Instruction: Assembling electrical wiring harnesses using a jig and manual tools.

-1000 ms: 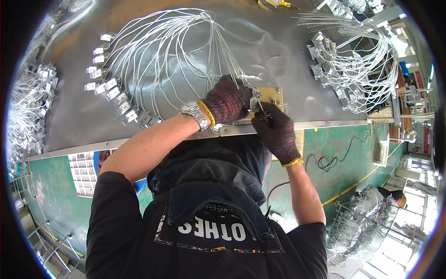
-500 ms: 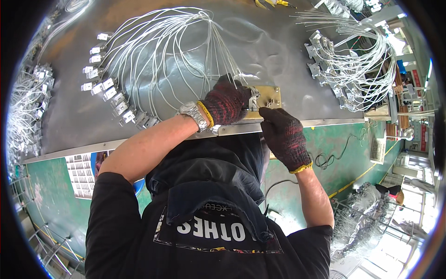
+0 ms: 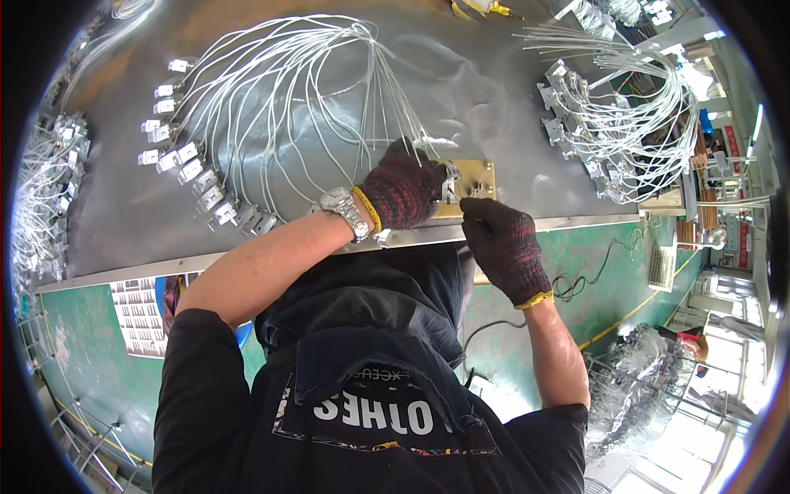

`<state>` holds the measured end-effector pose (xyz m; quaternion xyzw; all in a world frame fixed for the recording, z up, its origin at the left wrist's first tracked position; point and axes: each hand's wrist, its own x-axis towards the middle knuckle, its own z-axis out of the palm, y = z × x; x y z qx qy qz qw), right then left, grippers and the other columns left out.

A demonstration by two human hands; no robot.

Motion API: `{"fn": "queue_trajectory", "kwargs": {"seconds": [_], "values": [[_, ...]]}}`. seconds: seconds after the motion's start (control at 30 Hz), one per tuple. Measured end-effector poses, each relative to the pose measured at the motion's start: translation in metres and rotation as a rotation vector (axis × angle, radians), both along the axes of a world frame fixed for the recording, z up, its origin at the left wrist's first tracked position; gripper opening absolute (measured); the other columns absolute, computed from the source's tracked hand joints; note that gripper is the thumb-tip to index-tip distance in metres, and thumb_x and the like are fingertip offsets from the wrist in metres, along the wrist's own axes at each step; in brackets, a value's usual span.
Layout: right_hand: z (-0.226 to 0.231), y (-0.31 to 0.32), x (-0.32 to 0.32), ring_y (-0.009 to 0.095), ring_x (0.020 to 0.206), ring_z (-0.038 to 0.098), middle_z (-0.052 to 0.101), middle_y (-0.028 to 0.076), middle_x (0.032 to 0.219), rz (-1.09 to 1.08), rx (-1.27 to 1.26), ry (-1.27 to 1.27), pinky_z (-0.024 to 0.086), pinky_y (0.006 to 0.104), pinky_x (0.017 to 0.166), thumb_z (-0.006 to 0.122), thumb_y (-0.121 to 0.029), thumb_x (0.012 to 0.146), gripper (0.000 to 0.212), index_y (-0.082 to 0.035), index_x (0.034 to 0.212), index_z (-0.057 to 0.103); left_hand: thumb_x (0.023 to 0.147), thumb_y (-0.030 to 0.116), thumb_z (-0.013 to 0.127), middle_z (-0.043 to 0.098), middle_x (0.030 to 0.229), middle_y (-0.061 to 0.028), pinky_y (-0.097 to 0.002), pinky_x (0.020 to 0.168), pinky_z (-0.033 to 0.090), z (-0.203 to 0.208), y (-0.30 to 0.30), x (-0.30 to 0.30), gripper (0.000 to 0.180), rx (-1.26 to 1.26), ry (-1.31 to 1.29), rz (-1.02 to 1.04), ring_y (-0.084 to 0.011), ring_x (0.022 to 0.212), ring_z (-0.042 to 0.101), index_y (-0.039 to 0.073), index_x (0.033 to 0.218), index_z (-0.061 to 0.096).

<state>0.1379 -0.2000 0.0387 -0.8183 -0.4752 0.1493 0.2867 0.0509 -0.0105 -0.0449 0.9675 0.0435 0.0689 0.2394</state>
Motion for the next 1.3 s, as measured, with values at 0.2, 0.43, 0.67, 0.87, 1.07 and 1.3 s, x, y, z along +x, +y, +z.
{"fn": "queue_trajectory", "kwargs": {"seconds": [0.2, 0.43, 0.67, 0.87, 1.07, 1.3], "values": [[-0.005, 0.000, -0.005, 0.027, 0.095, 0.076, 0.076, 0.018, 0.103, -0.012, 0.053, -0.098, 0.059, 0.0345, 0.082, 0.069, -0.008, 0.090, 0.022, -0.001, 0.109, 0.075, 0.076, 0.024, 0.075, 0.073, 0.102, -0.0102, -0.0489, 0.087, 0.051, -0.010, -0.004, -0.003, 0.038, -0.010, -0.107, 0.022, -0.0348, 0.096, 0.068, 0.013, 0.113, 0.069], [0.002, -0.003, -0.001, 0.012, 0.074, 0.068, 0.074, 0.006, 0.092, -0.166, 0.110, 0.286, 0.056, 0.0280, 0.063, 0.070, -0.006, 0.090, 0.030, -0.002, 0.120, 0.070, 0.081, 0.030, 0.074, 0.072, 0.107, -0.0152, -0.0509, 0.094, 0.049, 0.003, 0.002, -0.007, 0.051, 0.014, 0.021, -0.025, -0.0353, 0.103, 0.068, 0.013, 0.128, 0.064], [-0.047, -0.019, -0.015, 0.009, 0.061, 0.056, 0.063, 0.004, 0.089, -0.329, 0.381, 0.880, 0.043, 0.0228, 0.046, 0.072, 0.001, 0.084, 0.037, -0.005, 0.119, 0.058, 0.079, 0.031, 0.076, 0.071, 0.099, -0.0154, -0.0503, 0.092, 0.048, 0.009, 0.003, -0.009, 0.045, 0.005, -0.080, 0.018, -0.0372, 0.100, 0.066, 0.011, 0.118, 0.068], [-0.099, -0.049, -0.026, 0.015, 0.062, 0.057, 0.063, 0.006, 0.088, -0.274, 0.511, 1.445, 0.046, 0.0248, 0.050, 0.074, -0.009, 0.084, 0.034, -0.006, 0.114, 0.060, 0.078, 0.032, 0.081, 0.069, 0.112, -0.0142, -0.0494, 0.097, 0.045, 0.018, -0.003, -0.019, 0.048, 0.103, -0.241, 0.030, -0.0360, 0.106, 0.062, 0.015, 0.122, 0.068], [-0.119, -0.048, -0.052, 0.017, 0.087, 0.068, 0.069, 0.011, 0.103, -0.184, 0.634, 1.782, 0.056, 0.0247, 0.071, 0.069, -0.020, 0.094, 0.038, 0.004, 0.122, 0.063, 0.080, 0.030, 0.082, 0.069, 0.127, -0.0087, -0.0504, 0.108, 0.032, 0.009, 0.002, -0.025, 0.063, -0.018, -0.116, 0.011, -0.0356, 0.119, 0.056, 0.010, 0.135, 0.057], [-0.129, -0.043, -0.059, 0.015, 0.083, 0.067, 0.069, 0.009, 0.098, -0.211, 0.674, 1.861, 0.055, 0.0233, 0.069, 0.068, -0.027, 0.096, 0.040, 0.004, 0.122, 0.062, 0.076, 0.040, 0.082, 0.067, 0.109, -0.0169, -0.0536, 0.092, 0.045, -0.015, 0.008, -0.026, 0.059, 0.148, -0.343, 0.034, -0.0393, 0.105, 0.059, 0.015, 0.126, 0.065]]}}
